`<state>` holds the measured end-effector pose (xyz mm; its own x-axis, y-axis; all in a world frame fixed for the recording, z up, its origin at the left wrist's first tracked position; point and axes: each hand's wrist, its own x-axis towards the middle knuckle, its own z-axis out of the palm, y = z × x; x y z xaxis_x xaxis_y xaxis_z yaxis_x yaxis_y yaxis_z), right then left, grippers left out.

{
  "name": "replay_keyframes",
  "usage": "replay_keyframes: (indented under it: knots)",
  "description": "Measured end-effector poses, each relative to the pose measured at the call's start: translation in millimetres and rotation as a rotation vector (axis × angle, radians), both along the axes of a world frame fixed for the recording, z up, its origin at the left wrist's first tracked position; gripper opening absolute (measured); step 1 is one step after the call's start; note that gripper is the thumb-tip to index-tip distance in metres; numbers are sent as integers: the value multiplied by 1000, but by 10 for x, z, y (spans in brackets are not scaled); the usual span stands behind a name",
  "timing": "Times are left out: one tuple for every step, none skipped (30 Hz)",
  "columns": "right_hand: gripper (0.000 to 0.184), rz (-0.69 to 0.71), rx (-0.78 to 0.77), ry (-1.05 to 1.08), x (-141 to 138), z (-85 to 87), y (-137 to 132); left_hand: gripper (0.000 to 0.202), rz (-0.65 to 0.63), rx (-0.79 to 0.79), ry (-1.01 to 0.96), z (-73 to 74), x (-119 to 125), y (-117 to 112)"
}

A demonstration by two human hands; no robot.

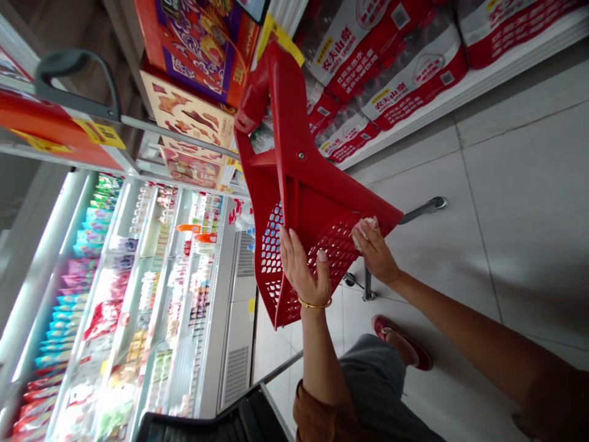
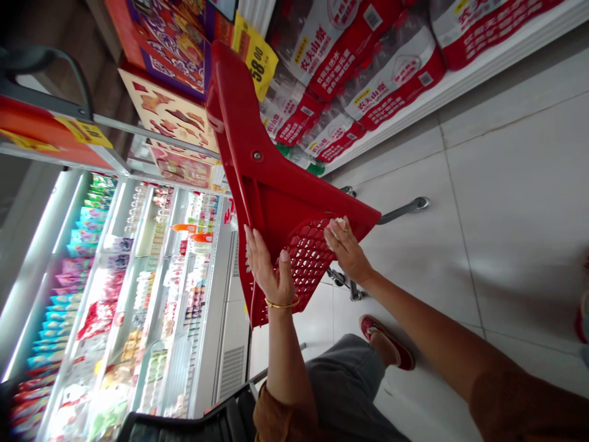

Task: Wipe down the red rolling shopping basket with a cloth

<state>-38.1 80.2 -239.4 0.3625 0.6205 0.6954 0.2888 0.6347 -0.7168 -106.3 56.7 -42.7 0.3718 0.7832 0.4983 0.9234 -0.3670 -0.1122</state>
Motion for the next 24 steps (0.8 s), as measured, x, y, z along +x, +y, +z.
replay_keyframes:
  knots:
    - [66,2,33,-2,8,84,11,63,5,-7,-10,2,-5,-7]
    - [66,8,63,-2,11,172,26,64,6,-11,-21,4,-9,-15]
    - [66,20,92,-4,9,264,47,64,3,-15,-30,6,-11,-22]
    - [66,35,118,-7,2,357,72,64,0,-18,-40,9,-11,-28]
    - [66,57,140,-15,-10,452,103,64,-5,-18,-50,11,-9,-34]
    - [65,83,165,-32,-24,546,138,64,-10,-17,-61,14,-6,-38]
    - [63,112,183,-55,-40,637,174,64,-13,-16,-73,17,-1,-42]
    - [59,138,193,-87,-55,722,212,64,-15,-17,-83,19,3,-45]
    - [55,157,200,-122,-68,798,248,65,-20,-19,-93,22,7,-46]
    - [52,166,202,-159,-75,862,282,65,-27,-22,-104,23,9,-47]
    - [50,165,208,-193,-76,912,313,64,-33,-28,-115,25,10,-47]
    - [49,159,222,-221,-70,947,339,64,-38,-34,-127,26,9,-47]
    - [48,152,237,-243,-56,967,363,63,-41,-38,-139,26,6,-46]
    - [48,148,253,-259,-35,975,383,62,-44,-40,-148,25,1,-45]
    - [48,154,262,-273,-8,973,402,62,-44,-38,-154,23,-5,-45]
    - [48,168,266,-287,24,965,420,61,-41,-36,-156,21,-11,-44]
    - [48,185,267,-301,60,954,439,61,-38,-35,-156,18,-17,-44]
    - [48,203,264,-314,97,942,458,60,-35,-36,-156,15,-22,-44]
    - [49,217,261,-327,134,931,479,60,-34,-42,-158,14,-26,-43]
    - [49,222,262,-336,170,922,501,60,-35,-50,-162,13,-27,-43]
    - [49,219,263,-343,203,915,524,60,-39,-59,-167,15,-26,-42]
    - [50,212,265,-347,233,908,548,60,-44,-66,-173,17,-24,-41]
    - [50,206,266,-348,260,900,573,60,-49,-70,-176,20,-20,-40]
    - [50,204,263,-346,286,889,601,60,-52,-70,-177,24,-16,-40]
